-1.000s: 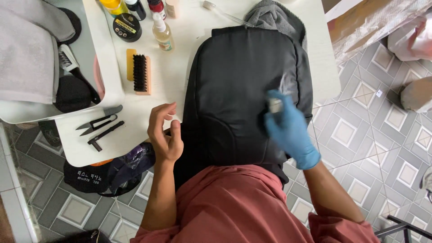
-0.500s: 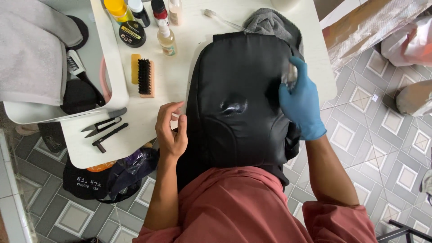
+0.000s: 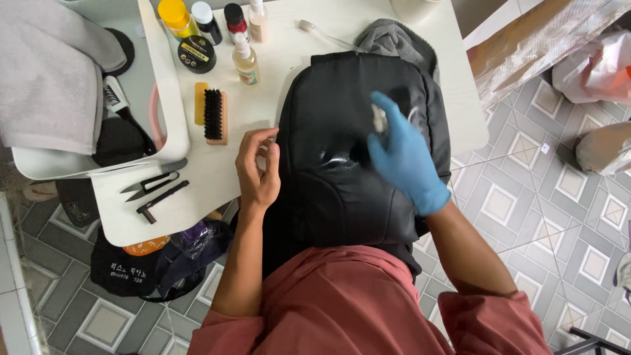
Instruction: The person cleans a black bag by first wiping it with a gray cloth, then scraping the surface with a small metal tool. They spray a liquid onto the bag and scrub it with a toothbrush, followed by wiping the surface again with the cloth.
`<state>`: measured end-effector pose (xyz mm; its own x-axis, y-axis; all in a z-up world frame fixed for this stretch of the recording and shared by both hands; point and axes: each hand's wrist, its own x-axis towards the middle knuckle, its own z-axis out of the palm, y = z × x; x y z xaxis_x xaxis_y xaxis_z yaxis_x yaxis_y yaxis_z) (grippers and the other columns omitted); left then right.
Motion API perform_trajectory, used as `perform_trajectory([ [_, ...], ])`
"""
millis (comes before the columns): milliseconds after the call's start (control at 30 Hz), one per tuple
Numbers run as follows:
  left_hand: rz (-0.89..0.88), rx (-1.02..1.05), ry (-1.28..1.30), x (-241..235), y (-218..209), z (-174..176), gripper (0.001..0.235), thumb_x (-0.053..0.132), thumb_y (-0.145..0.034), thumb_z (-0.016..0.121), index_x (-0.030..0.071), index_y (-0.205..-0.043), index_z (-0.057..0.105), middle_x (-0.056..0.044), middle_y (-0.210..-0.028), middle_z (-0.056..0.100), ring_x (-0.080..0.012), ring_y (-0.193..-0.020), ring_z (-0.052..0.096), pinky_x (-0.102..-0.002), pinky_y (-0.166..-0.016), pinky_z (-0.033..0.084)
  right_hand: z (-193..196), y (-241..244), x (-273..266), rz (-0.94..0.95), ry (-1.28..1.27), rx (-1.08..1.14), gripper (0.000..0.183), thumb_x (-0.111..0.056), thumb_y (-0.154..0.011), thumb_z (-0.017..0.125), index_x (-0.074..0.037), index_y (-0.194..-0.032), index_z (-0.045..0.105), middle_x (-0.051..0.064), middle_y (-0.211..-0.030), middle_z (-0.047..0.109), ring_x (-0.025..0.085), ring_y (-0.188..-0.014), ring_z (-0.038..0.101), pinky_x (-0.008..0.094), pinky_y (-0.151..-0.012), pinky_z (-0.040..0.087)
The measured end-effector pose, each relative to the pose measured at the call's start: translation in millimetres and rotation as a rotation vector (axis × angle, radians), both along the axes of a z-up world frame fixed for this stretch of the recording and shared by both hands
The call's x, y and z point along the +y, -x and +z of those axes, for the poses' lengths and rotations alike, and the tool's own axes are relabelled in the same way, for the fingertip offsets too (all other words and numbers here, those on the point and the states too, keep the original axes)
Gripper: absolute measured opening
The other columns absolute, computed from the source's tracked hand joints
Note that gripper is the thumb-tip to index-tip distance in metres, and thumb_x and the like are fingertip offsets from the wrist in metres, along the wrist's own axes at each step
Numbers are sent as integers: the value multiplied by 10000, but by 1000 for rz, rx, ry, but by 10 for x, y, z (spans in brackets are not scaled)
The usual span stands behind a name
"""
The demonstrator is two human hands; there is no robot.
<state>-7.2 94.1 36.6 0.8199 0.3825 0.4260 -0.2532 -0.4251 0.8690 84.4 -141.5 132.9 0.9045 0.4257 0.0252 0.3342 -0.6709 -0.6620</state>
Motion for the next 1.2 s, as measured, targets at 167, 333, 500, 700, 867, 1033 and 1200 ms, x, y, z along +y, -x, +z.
perform_trajectory([
  [167, 30, -1, 15, -6, -11, -47, 307, 309, -1090, 484, 85, -1201, 661, -72, -1033, 624, -197, -854, 607, -319, -713, 528, -86, -362, 156, -37, -68, -39, 550, -38, -906, 625, -177, -1421, 491, 162, -758, 684, 346, -667, 674, 490, -627, 540],
  [333, 90, -2, 23, 22, 48, -63, 281, 289, -1071, 519, 75, -1158, 680, -92, -1002, 640, -243, -831, 634, -343, -699, 544, -42, -255, 517, 25, 19, -25, 614, -81, -879, 642, -223, -1442, 441, 269, -1180, 705, 522, -1003, 686, 671, -879, 542],
  [500, 44, 0, 70, 53, 65, -114, 304, 303, -1086, 491, 78, -1212, 652, -103, -1029, 624, -246, -843, 629, -361, -706, 556, 2, 100, 721, 116, 141, -40, 635, -99, -872, 641, -194, -1477, 469, 216, -1189, 696, 508, -988, 693, 650, -851, 582],
  [700, -92, -36, 17, -24, 175, -22, 561, 427, -1034, 570, 35, -1429, 500, -153, -1237, 624, -286, -1084, 636, -431, -883, 516, 183, 359, 1018, 343, -300, 17, 697, 22, -926, 580, -26, -1575, 332, 326, -1427, 555, 525, -1305, 545, 609, -1078, 472],
  [867, -14, 42, 30, 30, 385, 122, 442, 126, -991, 625, 9, -1405, 522, -182, -1139, 623, -414, -1050, 643, -536, -901, 536, -170, 422, 1233, 434, -288, -68, 699, -110, -959, 694, -112, -1585, 381, 222, -1187, 630, 465, -1145, 632, 558, -1008, 512],
  [1033, 156, 64, -168, 289, 598, 91, 512, 122, -924, 728, 53, -1397, 547, -92, -1159, 617, -329, -1078, 632, -488, -964, 492, 48, 373, 1446, 521, -399, -13, 676, -38, -958, 600, -111, -1591, 374, 223, -1270, 654, 410, -1167, 672, 518, -1014, 539],
  [1200, 430, 39, -197, 430, 747, -107, 469, 206, -909, 810, 13, -1289, 613, -147, -1130, 673, -355, -984, 690, -424, -810, 583, -319, -108, 1602, 426, -9, -354, 393, -99, -931, 650, -114, -1322, 679, 81, -1036, 730, 292, -927, 729, 396, -797, 596],
])
